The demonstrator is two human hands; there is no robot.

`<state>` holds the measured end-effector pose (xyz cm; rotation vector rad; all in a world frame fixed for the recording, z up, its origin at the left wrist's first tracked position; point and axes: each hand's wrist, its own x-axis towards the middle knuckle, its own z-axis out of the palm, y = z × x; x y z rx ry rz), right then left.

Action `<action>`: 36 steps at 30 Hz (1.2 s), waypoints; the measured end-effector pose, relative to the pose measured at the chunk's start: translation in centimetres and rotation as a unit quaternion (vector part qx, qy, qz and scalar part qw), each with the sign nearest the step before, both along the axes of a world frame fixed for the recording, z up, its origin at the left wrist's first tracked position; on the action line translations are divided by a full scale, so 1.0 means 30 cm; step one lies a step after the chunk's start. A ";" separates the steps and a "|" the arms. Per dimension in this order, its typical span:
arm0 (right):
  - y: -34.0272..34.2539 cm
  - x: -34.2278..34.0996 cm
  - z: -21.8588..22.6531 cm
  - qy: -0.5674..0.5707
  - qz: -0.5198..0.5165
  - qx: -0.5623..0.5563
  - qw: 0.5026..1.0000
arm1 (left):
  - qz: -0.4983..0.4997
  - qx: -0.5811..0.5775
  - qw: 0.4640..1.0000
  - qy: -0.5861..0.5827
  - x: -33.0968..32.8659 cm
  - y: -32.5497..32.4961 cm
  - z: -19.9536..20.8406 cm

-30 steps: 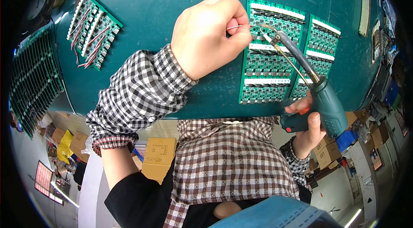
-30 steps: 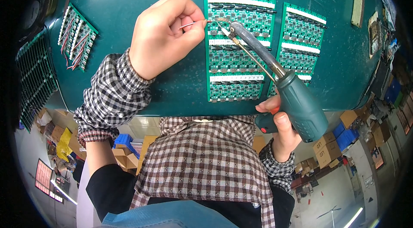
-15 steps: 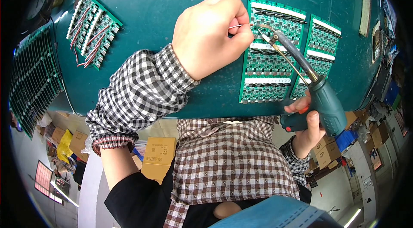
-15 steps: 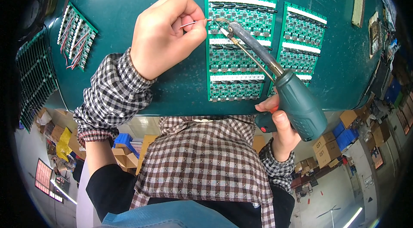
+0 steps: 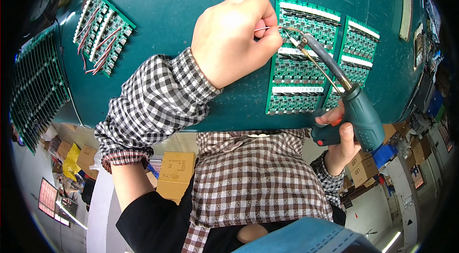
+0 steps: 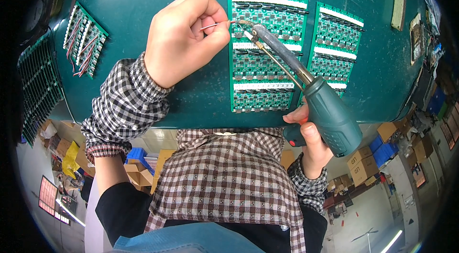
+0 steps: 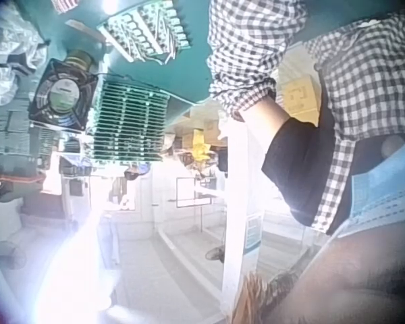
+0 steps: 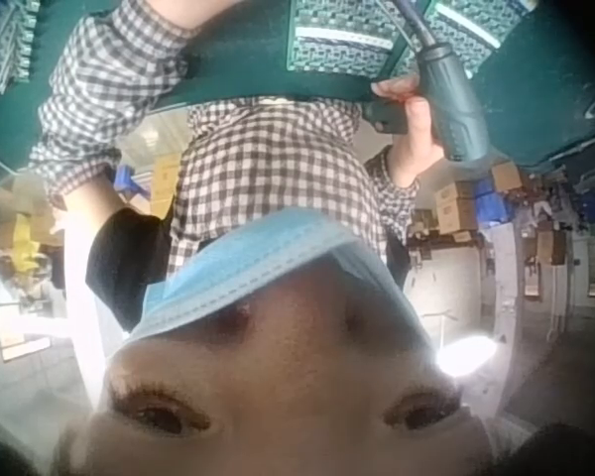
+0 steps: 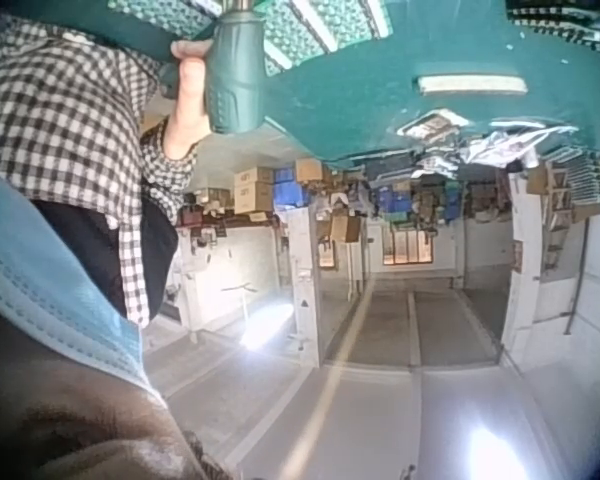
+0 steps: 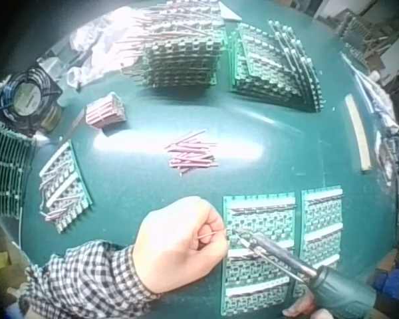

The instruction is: The person solders electronic components onto printed circuit board arrays using a soldering iron and solder wire.

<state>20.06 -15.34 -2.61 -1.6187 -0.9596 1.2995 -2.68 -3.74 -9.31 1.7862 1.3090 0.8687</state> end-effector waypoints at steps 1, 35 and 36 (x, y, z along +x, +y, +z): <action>-0.004 0.005 -0.003 0.002 0.014 0.000 1.000 | 0.000 -0.002 1.000 0.001 0.001 -0.001 -0.001; -0.013 -0.006 -0.002 -0.024 -0.002 0.002 1.000 | 0.013 0.000 1.000 0.013 0.004 -0.003 0.003; -0.013 -0.006 -0.002 -0.028 0.001 0.001 1.000 | 0.014 0.003 1.000 0.014 0.003 -0.004 0.003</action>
